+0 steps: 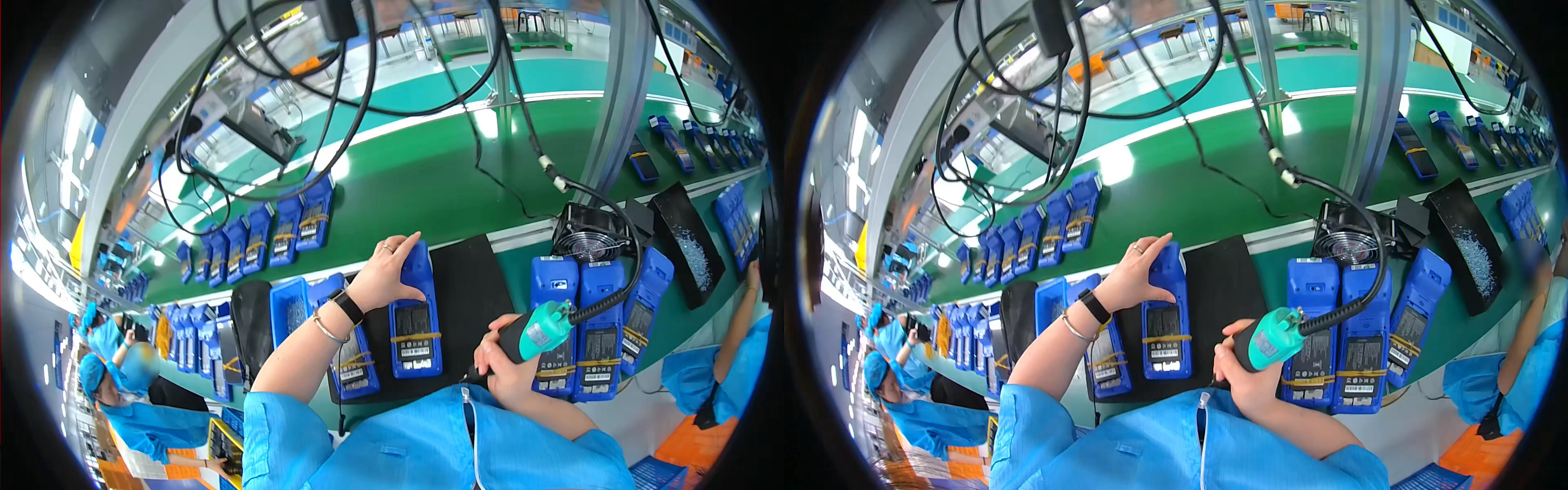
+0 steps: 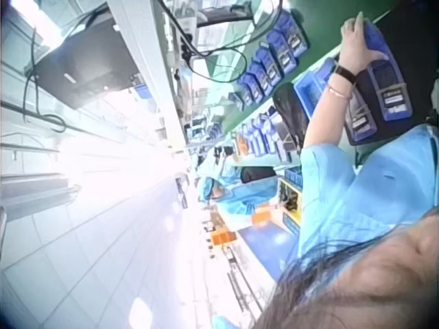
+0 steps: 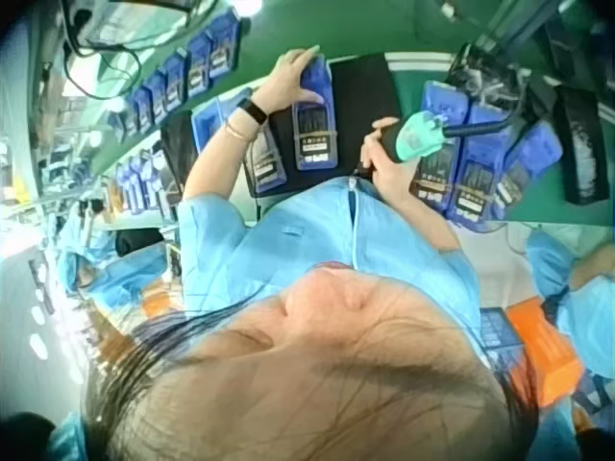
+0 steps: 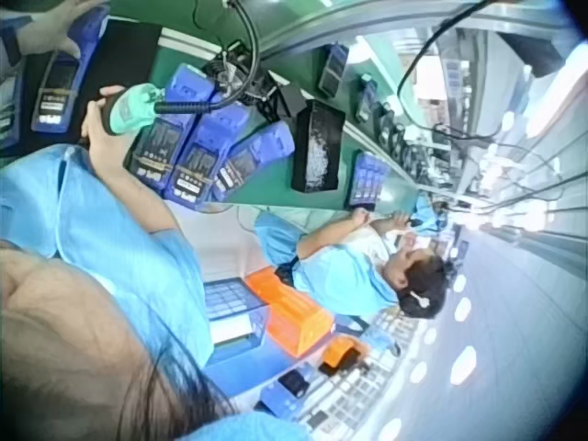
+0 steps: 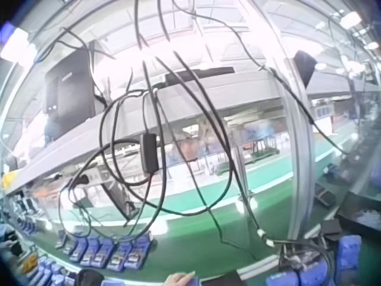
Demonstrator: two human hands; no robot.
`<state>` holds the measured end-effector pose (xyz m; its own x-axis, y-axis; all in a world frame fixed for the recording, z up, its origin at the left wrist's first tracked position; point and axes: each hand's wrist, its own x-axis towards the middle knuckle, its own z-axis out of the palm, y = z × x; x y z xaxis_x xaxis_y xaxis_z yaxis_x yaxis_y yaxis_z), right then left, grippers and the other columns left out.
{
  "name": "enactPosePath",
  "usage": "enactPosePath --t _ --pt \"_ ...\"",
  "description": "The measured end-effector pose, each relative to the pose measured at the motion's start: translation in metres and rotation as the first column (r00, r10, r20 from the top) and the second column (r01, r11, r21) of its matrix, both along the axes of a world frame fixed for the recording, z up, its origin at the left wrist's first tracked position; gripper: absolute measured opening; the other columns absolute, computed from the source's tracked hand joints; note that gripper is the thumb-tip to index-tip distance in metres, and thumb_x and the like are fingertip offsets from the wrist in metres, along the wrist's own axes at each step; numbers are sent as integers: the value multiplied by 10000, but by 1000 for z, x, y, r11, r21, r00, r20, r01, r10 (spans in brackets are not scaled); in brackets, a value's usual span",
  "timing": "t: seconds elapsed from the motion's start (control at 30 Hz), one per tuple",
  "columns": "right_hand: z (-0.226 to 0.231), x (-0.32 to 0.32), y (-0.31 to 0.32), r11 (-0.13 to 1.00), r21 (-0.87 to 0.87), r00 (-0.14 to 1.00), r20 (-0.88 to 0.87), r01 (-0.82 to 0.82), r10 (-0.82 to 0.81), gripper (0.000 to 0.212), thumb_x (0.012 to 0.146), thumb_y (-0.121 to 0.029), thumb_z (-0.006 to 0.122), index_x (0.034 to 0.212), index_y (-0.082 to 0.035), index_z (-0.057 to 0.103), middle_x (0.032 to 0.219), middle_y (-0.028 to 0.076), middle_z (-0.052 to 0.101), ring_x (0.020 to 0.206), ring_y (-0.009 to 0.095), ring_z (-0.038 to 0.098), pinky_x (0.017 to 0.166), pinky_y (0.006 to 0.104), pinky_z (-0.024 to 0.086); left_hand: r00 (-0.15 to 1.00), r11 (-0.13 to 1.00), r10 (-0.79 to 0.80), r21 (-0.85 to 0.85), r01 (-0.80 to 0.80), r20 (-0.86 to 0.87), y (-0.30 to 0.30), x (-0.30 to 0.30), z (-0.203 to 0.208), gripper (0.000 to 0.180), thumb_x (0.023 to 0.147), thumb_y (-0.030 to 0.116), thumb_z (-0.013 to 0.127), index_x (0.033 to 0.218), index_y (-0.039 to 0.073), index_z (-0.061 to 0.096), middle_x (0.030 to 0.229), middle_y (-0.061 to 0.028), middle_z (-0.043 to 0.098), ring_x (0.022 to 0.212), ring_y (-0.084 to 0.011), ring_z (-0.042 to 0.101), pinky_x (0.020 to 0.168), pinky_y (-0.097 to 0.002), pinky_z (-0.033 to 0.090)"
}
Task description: Assembling handheld electronic devices using an electric screwdriver.
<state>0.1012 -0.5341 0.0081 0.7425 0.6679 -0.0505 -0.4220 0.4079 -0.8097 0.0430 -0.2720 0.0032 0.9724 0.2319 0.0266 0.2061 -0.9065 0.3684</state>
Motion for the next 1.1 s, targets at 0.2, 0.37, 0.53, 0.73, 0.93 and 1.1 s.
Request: enactPosePath --t 0.2,0.37,0.53,0.73,0.93,1.1 --pt "-4 13 -6 993 86 988 -122 -86 96 263 806 131 534 1031 16 462 726 55 539 513 131 536 475 265 454 969 988 -48 -153 11 -241 29 45 22 875 567 316 844 1297 38 450 1172 -178 538 1128 -327 497 966 -382 412" --pt "-5 23 -5 992 74 969 -219 -105 119 283 799 127 520 1047 19 436 712 69 531 514 151 539 506 296 474 997 999 48 -5 -48 -54 69 99 33 799 541 359 831 1215 73 512 1109 -154 554 1088 -331 509 933 -394 437" --pt "-6 33 -3 992 16 962 -245 -122 123 284 809 109 484 1060 3 402 660 81 502 502 164 522 531 316 484 973 974 206 78 -214 99 136 154 14 823 585 371 815 1260 31 489 1160 -210 546 1082 -342 526 940 -378 427" --pt "-14 33 -1 996 -15 967 -244 -85 78 304 797 85 505 1068 -1 398 654 85 503 491 168 519 505 316 476 932 937 348 -47 -345 102 159 166 -29 772 688 316 765 1327 35 435 1309 -208 463 1222 -347 425 1023 -384 378" --pt "-13 28 -2 997 1 964 -257 -75 73 329 795 59 528 1091 -8 402 695 75 504 491 156 495 500 300 451 981 991 111 -91 -97 162 119 105 4 689 749 297 723 1300 -9 445 1331 -233 445 1225 -356 441 1029 -373 367" --pt "-7 23 5 1000 9 968 -252 -18 20 326 805 55 532 1099 -21 413 710 61 496 514 129 487 519 284 434 994 965 101 -248 -87 42 56 -5 62 644 779 245 710 1322 33 437 1346 -187 445 1241 -313 437 1001 -368 393"
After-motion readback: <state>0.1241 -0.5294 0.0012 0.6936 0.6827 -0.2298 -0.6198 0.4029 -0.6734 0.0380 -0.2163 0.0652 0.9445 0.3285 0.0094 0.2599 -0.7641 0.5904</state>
